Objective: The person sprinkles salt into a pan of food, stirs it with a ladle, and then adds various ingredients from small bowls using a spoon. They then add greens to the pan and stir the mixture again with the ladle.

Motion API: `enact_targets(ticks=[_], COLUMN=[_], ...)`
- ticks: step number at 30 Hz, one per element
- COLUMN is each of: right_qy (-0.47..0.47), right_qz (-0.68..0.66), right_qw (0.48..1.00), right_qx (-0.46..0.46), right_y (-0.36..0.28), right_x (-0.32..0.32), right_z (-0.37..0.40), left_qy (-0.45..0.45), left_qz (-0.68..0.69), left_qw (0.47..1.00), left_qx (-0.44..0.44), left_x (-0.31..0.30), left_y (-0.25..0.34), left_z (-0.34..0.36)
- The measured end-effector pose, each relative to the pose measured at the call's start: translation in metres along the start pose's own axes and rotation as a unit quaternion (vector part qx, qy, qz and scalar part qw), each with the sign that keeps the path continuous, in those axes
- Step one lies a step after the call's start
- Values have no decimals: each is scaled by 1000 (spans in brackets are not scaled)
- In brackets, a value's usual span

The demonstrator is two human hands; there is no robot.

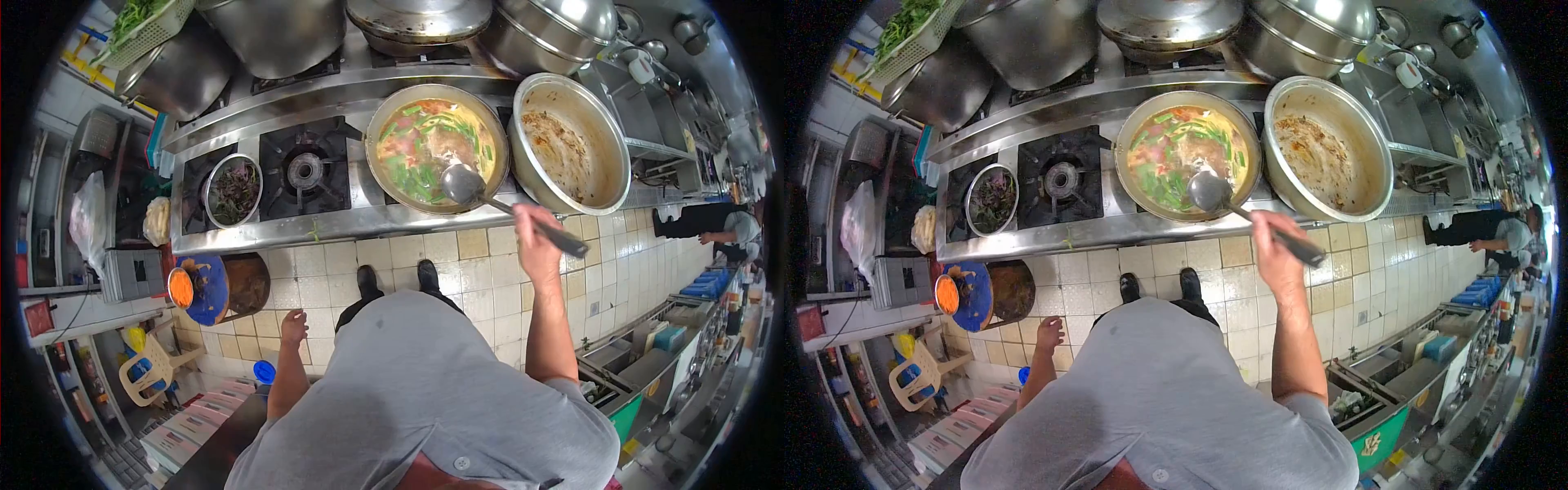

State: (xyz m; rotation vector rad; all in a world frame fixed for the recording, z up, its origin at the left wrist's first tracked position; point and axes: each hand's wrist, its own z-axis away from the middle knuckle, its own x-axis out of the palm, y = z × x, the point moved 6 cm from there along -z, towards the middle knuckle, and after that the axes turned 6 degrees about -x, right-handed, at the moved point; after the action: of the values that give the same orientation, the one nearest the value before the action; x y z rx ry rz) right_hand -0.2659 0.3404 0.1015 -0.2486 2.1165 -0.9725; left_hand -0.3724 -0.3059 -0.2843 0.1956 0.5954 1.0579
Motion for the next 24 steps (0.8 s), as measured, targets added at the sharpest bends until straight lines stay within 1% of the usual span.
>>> enact_targets(ticks=[1,2,4,7,10,13,15,18,22,24], right_qy=[22,48,118,179,206,205,198,189,201,212], right_qz=[-94,-143,-230,-225,-239,-227,-227,-197,-193,-196], right_qw=[979,966,936,926,919,921,921,935,931,929], right_qx=[181,210,239,243,238,242,245,227,236,232], right_y=[32,45,72,90,107,111,108,105,103,108], right_x=[0,-1,6,14,24,31,36,38,42,44], right_z=[12,13,26,43,51,51,48,43,40,41], left_qy=[3,6,5,7,7,12,15,8,12,17], left_qz=[-5,-11,-34,-58,-86,-115,-114,-103,-106,-109], left_qw=[1000,1000,999,998,996,993,993,995,994,993], left_qx=[0,1,-7,-17,-22,-21,-10,10,33,31], left_x=[1,2,1,-4,-13,-19,-20,-19,-14,-11], left_y=[6,12,14,17,18,27,37,51,71,76], left_z=[2,4,3,7,8,8,9,7,12,19])
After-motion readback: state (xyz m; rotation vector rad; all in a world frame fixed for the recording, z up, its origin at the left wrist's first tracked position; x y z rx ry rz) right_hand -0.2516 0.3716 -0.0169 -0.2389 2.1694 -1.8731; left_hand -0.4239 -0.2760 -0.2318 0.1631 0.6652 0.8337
